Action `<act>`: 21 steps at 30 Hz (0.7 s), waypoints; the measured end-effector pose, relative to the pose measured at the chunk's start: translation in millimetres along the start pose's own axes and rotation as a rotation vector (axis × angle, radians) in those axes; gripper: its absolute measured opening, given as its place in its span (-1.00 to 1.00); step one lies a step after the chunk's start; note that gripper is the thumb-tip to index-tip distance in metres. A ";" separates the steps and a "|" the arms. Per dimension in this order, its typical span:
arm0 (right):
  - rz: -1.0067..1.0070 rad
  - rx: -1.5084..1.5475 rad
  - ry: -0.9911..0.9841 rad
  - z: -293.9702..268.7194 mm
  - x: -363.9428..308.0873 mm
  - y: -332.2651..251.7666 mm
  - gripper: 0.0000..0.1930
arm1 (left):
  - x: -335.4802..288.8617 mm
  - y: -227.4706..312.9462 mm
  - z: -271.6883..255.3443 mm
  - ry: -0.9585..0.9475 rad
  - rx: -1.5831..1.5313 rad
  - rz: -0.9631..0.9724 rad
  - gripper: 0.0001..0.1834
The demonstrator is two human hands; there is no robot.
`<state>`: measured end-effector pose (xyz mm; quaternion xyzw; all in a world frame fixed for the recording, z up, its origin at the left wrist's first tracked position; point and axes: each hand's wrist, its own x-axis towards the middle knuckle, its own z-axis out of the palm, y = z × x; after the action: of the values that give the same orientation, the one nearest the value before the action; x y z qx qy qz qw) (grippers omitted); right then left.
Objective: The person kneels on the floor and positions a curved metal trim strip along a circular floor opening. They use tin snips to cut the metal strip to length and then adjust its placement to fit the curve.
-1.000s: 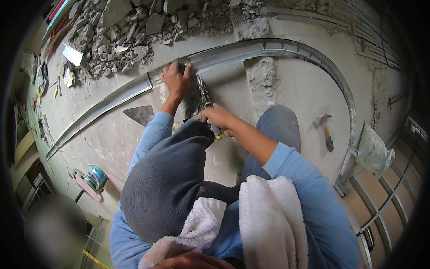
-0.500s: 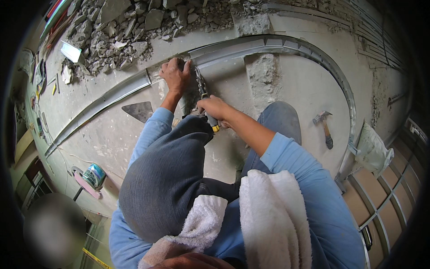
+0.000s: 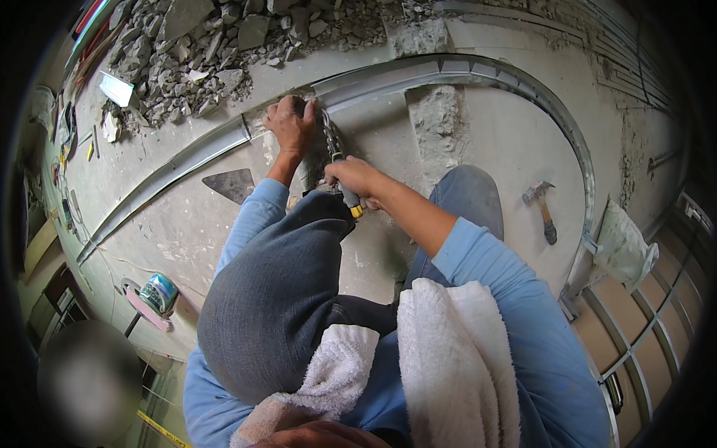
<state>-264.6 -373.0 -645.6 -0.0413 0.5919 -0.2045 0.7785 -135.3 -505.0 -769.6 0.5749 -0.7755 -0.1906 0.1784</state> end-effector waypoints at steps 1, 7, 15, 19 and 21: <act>-0.004 0.011 -0.019 0.8 -1.0 -1.0 -0.72 | -0.2 0.2 -0.3 0.013 -0.005 0.011 -0.65; -0.071 0.022 0.084 6.1 2.0 0.8 -0.73 | -0.4 0.7 -1.3 0.015 -0.006 0.016 -0.66; -0.049 -0.026 0.055 4.3 14.8 14.6 -0.66 | -7.8 -0.5 -2.6 0.009 0.015 0.009 -0.68; -0.077 -0.030 0.089 6.8 15.2 19.0 -0.65 | -9.1 -1.8 -1.9 0.043 -0.009 0.036 -0.68; -0.049 -0.005 0.090 6.3 14.3 18.4 -0.65 | -8.7 -2.5 -1.2 0.031 -0.005 0.024 -0.68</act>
<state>-250.6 -362.6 -662.3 -0.0485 0.6257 -0.2235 0.7458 -130.2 -497.4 -770.4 0.5680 -0.7789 -0.1816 0.1941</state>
